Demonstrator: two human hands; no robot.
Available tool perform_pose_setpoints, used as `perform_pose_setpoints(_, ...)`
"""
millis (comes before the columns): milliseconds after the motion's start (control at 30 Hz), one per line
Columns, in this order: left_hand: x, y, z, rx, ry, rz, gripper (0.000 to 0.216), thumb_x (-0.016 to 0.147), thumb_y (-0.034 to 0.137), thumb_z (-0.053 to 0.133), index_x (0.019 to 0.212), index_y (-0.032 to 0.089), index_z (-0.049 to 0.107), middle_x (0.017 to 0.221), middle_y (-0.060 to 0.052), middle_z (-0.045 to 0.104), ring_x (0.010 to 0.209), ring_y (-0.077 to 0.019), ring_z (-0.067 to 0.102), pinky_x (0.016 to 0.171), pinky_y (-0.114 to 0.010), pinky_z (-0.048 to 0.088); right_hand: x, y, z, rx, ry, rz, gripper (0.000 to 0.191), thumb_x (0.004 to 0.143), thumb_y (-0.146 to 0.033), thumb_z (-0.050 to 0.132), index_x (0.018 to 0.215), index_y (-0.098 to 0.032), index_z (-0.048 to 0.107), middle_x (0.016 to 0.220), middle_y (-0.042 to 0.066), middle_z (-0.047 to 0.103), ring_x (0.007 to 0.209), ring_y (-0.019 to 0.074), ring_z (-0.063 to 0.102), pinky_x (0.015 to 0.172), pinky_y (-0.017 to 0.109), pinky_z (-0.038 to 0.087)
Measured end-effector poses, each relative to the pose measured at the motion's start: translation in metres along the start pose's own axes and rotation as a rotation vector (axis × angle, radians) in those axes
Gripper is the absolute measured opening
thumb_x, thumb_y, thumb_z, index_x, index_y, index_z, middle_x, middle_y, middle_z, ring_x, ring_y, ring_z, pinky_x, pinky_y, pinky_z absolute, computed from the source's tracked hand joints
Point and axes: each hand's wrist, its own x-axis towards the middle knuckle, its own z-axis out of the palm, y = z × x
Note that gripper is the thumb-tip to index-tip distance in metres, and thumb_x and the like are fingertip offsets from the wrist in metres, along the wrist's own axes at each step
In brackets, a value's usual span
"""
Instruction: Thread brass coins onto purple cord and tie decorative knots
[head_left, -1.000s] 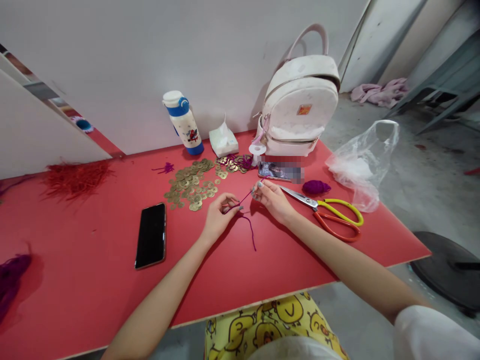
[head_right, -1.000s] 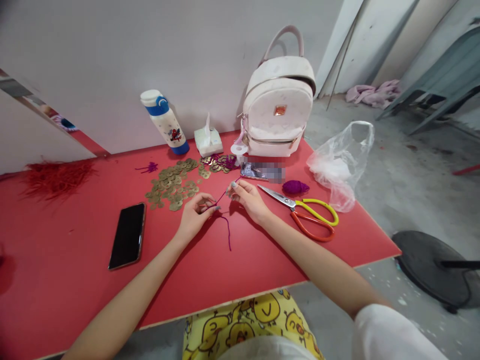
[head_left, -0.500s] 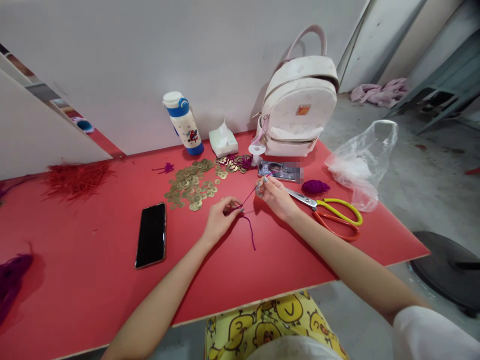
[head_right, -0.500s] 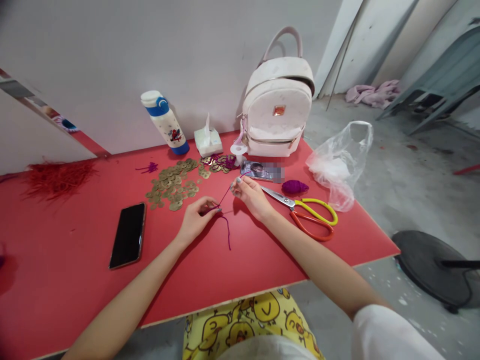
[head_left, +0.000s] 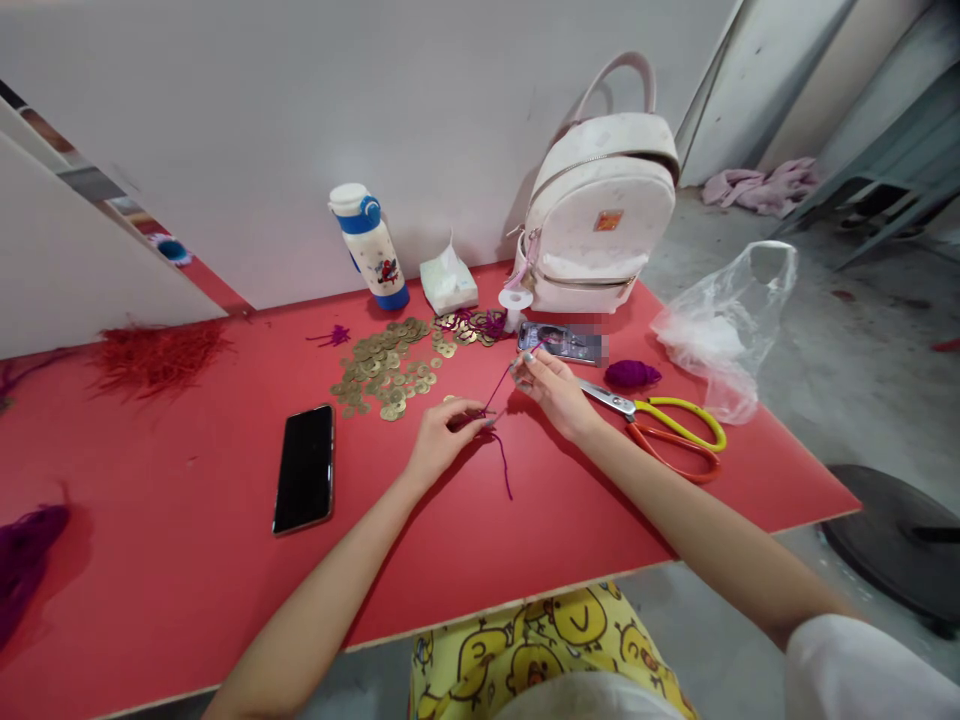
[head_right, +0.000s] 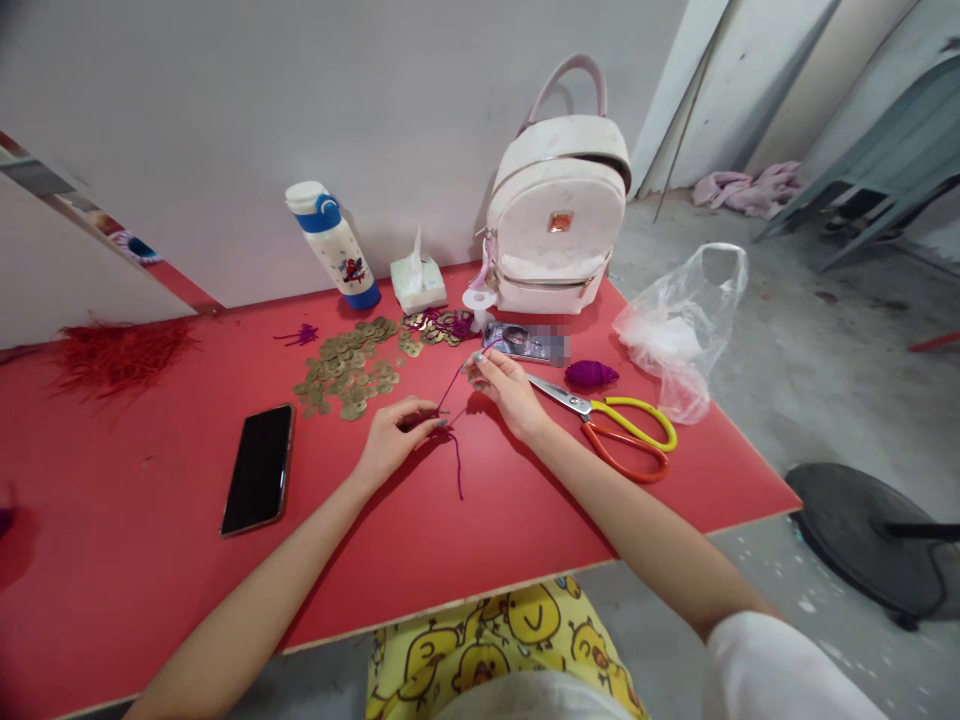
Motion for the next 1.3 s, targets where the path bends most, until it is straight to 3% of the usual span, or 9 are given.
perform_pose_setpoints(200, 0.0, 0.002, -0.002, -0.02, 0.054, 0.029, 0.016, 0.08, 0.03, 0.066, 0.075, 0.017, 0.072, 0.072, -0.004, 0.072, 0.066, -0.0161, 0.067, 0.064, -0.025, 0.052, 0.001, 0.008, -0.006, -0.204, 0.055, -0.004, 0.025, 0.081, -0.041, 0.066, 0.098, -0.023, 0.064, 0.102, 0.002, 0.065, 0.077, 0.0114, 0.059, 0.067, 0.023, 0.05)
perform_pose_setpoints(367, 0.002, 0.001, -0.002, -0.089, 0.14, -0.045, 0.015, 0.077, 0.03, 0.066, 0.073, 0.016, 0.07, 0.066, -0.004, 0.071, 0.06, -0.0161, 0.067, 0.059, -0.024, 0.051, -0.001, 0.007, -0.006, -0.499, 0.12, -0.28, 0.02, 0.088, -0.033, 0.057, 0.106, -0.027, 0.058, 0.121, 0.006, 0.054, 0.1, 0.0184, 0.058, 0.084, 0.036, 0.053)
perform_pose_setpoints(500, 0.003, 0.001, -0.004, -0.108, 0.189, -0.076, 0.018, 0.076, 0.033, 0.067, 0.071, 0.015, 0.071, 0.062, -0.003, 0.069, 0.056, -0.0156, 0.064, 0.056, -0.024, 0.049, -0.009, 0.004, 0.002, -0.827, -0.11, -0.453, 0.023, 0.095, -0.032, 0.05, 0.084, -0.022, 0.068, 0.119, 0.009, 0.055, 0.117, 0.0249, 0.051, 0.104, 0.05, 0.041)
perform_pose_setpoints(600, 0.004, 0.001, -0.006, -0.079, 0.203, -0.023, 0.018, 0.078, 0.032, 0.068, 0.071, 0.015, 0.071, 0.063, -0.002, 0.067, 0.057, -0.0135, 0.06, 0.057, -0.024, 0.046, -0.016, 0.01, 0.008, -1.0, -0.309, -0.461, 0.016, 0.092, -0.031, 0.058, 0.089, -0.022, 0.072, 0.128, 0.009, 0.056, 0.124, 0.0275, 0.044, 0.109, 0.054, 0.033)
perform_pose_setpoints(700, 0.003, 0.002, -0.006, -0.052, 0.19, 0.053, 0.016, 0.078, 0.03, 0.068, 0.07, 0.016, 0.071, 0.066, -0.002, 0.064, 0.06, -0.0122, 0.057, 0.057, -0.023, 0.043, -0.018, 0.019, 0.01, -1.029, -0.422, -0.432, 0.012, 0.085, -0.032, 0.068, 0.092, -0.023, 0.073, 0.136, 0.008, 0.054, 0.127, 0.0285, 0.041, 0.107, 0.053, 0.037)
perform_pose_setpoints(833, 0.001, 0.004, -0.006, -0.008, 0.172, 0.105, 0.017, 0.081, 0.027, 0.066, 0.068, 0.017, 0.069, 0.066, -0.001, 0.062, 0.06, -0.0115, 0.054, 0.055, -0.022, 0.04, -0.015, 0.022, 0.009, -1.003, -0.459, -0.433, 0.008, 0.082, -0.027, 0.072, 0.076, -0.022, 0.071, 0.134, 0.007, 0.057, 0.124, 0.0278, 0.045, 0.104, 0.052, 0.04)
perform_pose_setpoints(1067, 0.001, 0.001, -0.005, 0.189, 0.206, 0.093, 0.018, 0.084, 0.027, 0.064, 0.069, 0.017, 0.068, 0.065, -0.001, 0.063, 0.059, -0.0125, 0.054, 0.058, -0.024, 0.04, -0.019, 0.008, 0.01, -1.036, -0.454, -0.491, 0.015, 0.092, -0.022, 0.057, 0.087, -0.022, 0.071, 0.13, 0.009, 0.057, 0.123, 0.0251, 0.048, 0.106, 0.049, 0.039)
perform_pose_setpoints(1200, -0.002, 0.001, -0.003, 0.342, 0.081, 0.189, 0.017, 0.087, 0.027, 0.061, 0.076, 0.018, 0.07, 0.072, -0.003, 0.066, 0.066, -0.0147, 0.059, 0.063, -0.026, 0.042, -0.024, 0.005, 0.012, -1.047, -0.428, -0.508, 0.016, 0.094, -0.023, 0.052, 0.09, -0.021, 0.068, 0.128, 0.01, 0.056, 0.121, 0.0242, 0.049, 0.103, 0.046, 0.041)
perform_pose_setpoints(1300, -0.003, 0.001, -0.003, 0.291, 0.01, 0.254, 0.018, 0.088, 0.028, 0.06, 0.077, 0.019, 0.071, 0.075, -0.004, 0.069, 0.071, -0.0163, 0.062, 0.067, -0.027, 0.045, -0.023, 0.004, 0.013, -0.956, -0.351, -0.471, 0.016, 0.094, -0.022, 0.052, 0.086, -0.021, 0.066, 0.12, 0.01, 0.057, 0.117, 0.0222, 0.052, 0.102, 0.043, 0.042)
